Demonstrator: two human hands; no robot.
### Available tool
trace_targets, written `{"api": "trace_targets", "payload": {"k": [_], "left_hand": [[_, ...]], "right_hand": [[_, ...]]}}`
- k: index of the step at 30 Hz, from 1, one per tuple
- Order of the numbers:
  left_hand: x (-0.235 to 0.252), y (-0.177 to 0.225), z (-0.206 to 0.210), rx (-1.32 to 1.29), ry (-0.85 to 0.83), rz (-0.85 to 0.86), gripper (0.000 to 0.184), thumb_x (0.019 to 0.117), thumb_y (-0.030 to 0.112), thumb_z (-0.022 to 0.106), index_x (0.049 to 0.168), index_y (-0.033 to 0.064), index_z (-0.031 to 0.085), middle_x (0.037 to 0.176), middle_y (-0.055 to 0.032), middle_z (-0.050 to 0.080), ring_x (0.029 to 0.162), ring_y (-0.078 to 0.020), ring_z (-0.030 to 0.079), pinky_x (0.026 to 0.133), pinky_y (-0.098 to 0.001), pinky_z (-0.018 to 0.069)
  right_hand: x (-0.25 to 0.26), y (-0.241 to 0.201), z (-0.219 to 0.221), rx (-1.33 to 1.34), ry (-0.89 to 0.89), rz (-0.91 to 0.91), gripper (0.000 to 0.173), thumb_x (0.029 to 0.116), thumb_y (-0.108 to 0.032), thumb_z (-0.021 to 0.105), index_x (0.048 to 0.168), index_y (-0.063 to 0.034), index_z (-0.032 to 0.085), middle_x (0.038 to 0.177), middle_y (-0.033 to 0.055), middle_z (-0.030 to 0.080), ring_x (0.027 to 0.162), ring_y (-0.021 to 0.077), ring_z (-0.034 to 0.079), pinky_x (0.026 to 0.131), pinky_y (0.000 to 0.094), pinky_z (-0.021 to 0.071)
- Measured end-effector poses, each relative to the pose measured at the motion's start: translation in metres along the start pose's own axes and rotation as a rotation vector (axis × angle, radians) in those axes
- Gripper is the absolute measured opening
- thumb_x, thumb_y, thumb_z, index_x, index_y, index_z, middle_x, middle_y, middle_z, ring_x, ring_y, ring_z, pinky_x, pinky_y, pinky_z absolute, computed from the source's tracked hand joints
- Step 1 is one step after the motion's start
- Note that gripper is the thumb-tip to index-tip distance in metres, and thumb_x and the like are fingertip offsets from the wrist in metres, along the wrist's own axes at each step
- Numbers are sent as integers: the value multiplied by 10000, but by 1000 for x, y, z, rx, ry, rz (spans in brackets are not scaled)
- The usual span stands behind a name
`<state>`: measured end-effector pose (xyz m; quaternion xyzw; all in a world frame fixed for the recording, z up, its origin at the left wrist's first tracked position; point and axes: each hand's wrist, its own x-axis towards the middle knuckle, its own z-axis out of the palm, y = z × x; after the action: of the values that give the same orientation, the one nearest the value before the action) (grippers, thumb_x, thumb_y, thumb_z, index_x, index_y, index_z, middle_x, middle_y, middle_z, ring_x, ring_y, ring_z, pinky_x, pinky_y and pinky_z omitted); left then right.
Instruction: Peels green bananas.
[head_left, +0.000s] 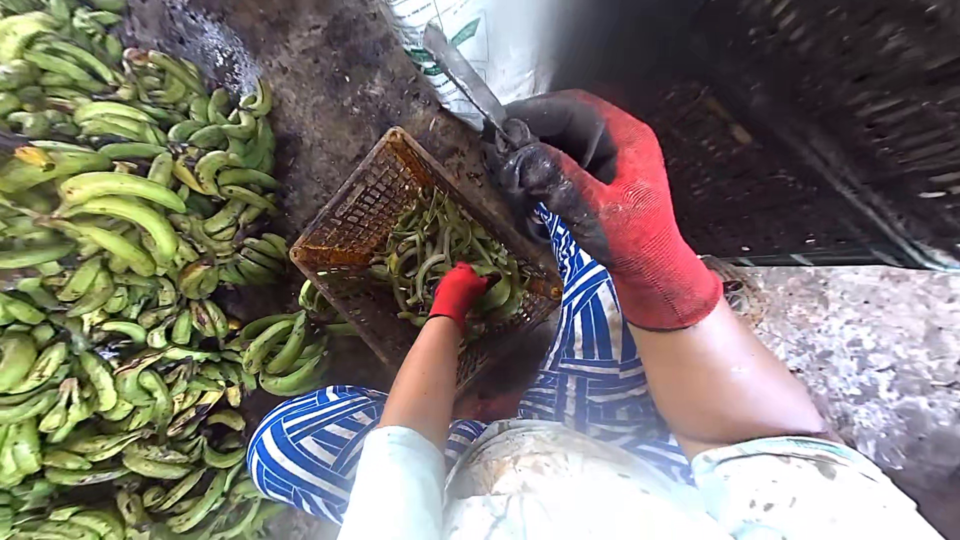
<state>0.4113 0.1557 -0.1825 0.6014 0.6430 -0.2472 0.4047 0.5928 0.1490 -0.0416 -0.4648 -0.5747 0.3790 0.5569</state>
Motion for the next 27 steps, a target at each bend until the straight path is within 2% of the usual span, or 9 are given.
{"api": "trace_targets", "payload": {"k": [3, 5, 6, 7, 8, 11, 19, 23, 27], "left_hand": [[-9, 29, 18, 55, -76, -51, 772, 965, 452, 630, 1503, -36, 368, 1397, -323, 522, 1287, -468, 540, 1007, -646, 467], [5, 44, 44, 53, -70, -150, 945, 907, 433, 728, 1581, 7, 221, 1555, -320, 320, 1405, -468, 398, 1084, -612, 414], [21, 39, 67, 55, 37, -152, 998, 855, 449, 770, 1587, 36, 231, 1576, -311, 286, 1416, -467, 381, 1089, -602, 415], [44, 25, 98, 41, 269, -94, 1047, 713, 481, 835, 1539, 38, 369, 1527, -328, 365, 1339, -494, 460, 1008, -621, 475], [57, 19, 104, 45, 294, -101, 1078, 680, 522, 844, 1544, 71, 381, 1544, -308, 352, 1334, -481, 469, 993, -616, 490], [36, 16, 61, 44, 85, -151, 942, 834, 493, 758, 1565, 69, 342, 1581, -296, 300, 1368, -469, 444, 1036, -619, 457], [-31, -37, 39, -45, 155, -108, 715, 943, 280, 663, 1538, 41, 346, 1370, -249, 580, 1276, -403, 574, 1055, -580, 470], [-52, -73, 68, -131, 237, -159, 805, 939, 290, 678, 1610, 141, 260, 1392, -236, 574, 1288, -403, 564, 1068, -569, 455], [-61, -93, 72, -279, 333, -178, 634, 972, 360, 634, 1495, 52, 447, 1383, -208, 597, 1295, -350, 576, 1088, -538, 448]], "right_hand": [[1, -5, 4, 47, -3, -21, 326, 996, -195, 628, 1271, -21, 658, 1112, 18, 683, 919, 29, 645, 809, 207, 565], [1, -7, 7, 43, -15, -2, 332, 993, -212, 630, 1262, -19, 659, 1080, 20, 687, 882, 32, 639, 783, 218, 561], [1, -7, 8, 24, -27, 0, 339, 988, -230, 634, 1253, -20, 660, 1073, 20, 690, 880, 28, 641, 786, 214, 562], [0, -6, 9, -15, -43, -2, 353, 988, -253, 635, 1256, -27, 667, 1103, 23, 695, 927, 20, 647, 834, 208, 558], [0, -7, 8, -52, -59, -8, 366, 988, -286, 640, 1260, -43, 678, 1138, 21, 699, 973, 13, 650, 873, 199, 551], [-1, -7, 7, -93, -64, 11, 371, 978, -299, 650, 1279, -84, 687, 1184, 6, 693, 1016, -2, 638, 903, 180, 526], [-3, -1, -4, -101, -2, 39, 365, 991, -320, 627, 1280, -103, 677, 1147, -6, 695, 970, 10, 649, 872, 214, 548], [-5, -3, 8, 225, 76, 162, 310, 1039, -268, 535, 1261, -77, 637, 1054, 2, 708, 837, 85, 682, 736, 277, 601], [-29, -5, 46, 636, -32, 308, 330, 1088, -372, 395, 1262, -147, 563, 1025, 14, 630, 753, 106, 628, 604, 248, 568]]}}
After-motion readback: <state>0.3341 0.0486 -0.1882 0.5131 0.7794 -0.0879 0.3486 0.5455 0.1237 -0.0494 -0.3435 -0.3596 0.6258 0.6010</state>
